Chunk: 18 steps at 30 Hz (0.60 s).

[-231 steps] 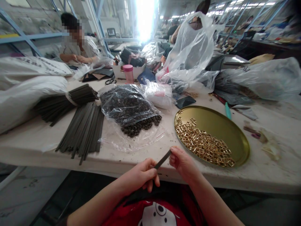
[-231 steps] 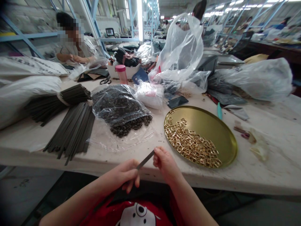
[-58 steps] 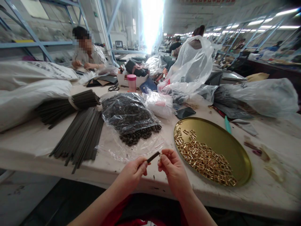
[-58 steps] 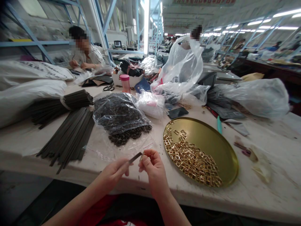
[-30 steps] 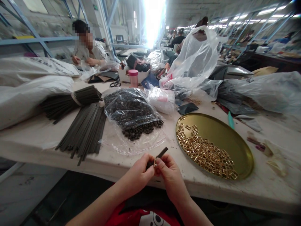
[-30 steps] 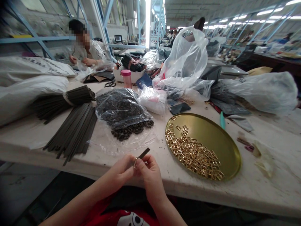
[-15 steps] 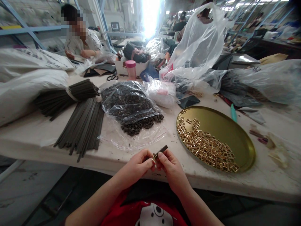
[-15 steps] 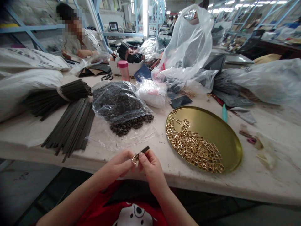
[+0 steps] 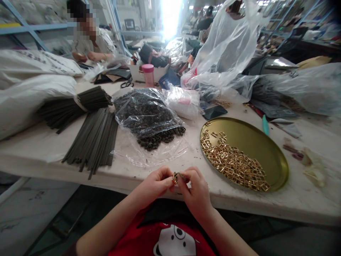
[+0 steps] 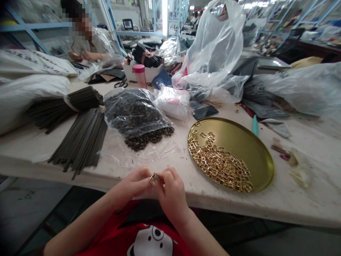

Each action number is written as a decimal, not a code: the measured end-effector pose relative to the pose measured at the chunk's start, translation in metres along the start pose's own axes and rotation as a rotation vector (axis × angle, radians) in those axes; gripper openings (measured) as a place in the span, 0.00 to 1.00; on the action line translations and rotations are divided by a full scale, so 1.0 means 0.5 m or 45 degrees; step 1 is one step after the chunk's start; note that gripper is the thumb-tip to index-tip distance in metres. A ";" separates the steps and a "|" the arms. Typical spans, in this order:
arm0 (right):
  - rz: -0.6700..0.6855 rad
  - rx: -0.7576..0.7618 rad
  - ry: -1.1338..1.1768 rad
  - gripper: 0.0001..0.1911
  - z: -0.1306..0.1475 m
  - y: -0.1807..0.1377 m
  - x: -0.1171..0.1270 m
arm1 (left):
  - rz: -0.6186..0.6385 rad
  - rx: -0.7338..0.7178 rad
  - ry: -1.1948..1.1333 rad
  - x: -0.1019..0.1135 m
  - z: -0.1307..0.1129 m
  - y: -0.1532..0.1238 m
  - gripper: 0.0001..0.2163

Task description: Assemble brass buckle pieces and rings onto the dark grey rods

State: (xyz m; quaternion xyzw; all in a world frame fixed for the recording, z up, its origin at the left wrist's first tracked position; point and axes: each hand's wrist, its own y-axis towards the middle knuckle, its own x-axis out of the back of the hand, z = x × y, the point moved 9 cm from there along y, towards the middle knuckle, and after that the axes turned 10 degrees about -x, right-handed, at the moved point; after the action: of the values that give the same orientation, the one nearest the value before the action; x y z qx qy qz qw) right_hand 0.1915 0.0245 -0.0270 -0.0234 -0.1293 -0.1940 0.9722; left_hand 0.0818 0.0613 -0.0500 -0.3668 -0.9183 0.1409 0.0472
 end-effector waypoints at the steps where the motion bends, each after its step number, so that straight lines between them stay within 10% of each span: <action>1: -0.020 0.104 -0.069 0.02 0.015 -0.005 0.003 | -0.012 -0.004 -0.018 0.000 -0.002 -0.001 0.09; 5: 0.011 0.099 0.006 0.02 0.024 -0.001 0.005 | -0.077 -0.062 -0.064 0.005 -0.013 -0.004 0.09; 13: 0.593 -0.827 0.806 0.17 -0.065 -0.001 -0.087 | -0.036 -0.177 0.003 0.003 -0.024 -0.005 0.07; 18: 0.562 -0.733 0.704 0.15 -0.066 0.006 -0.086 | -0.064 -0.249 0.252 0.016 -0.019 0.007 0.07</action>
State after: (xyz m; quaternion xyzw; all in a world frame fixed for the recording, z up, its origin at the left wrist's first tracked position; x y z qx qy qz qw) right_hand 0.1622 0.0402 -0.0702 -0.2671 0.2024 -0.0092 0.9421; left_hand 0.0803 0.0714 -0.0424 -0.3585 -0.9275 0.0126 0.1051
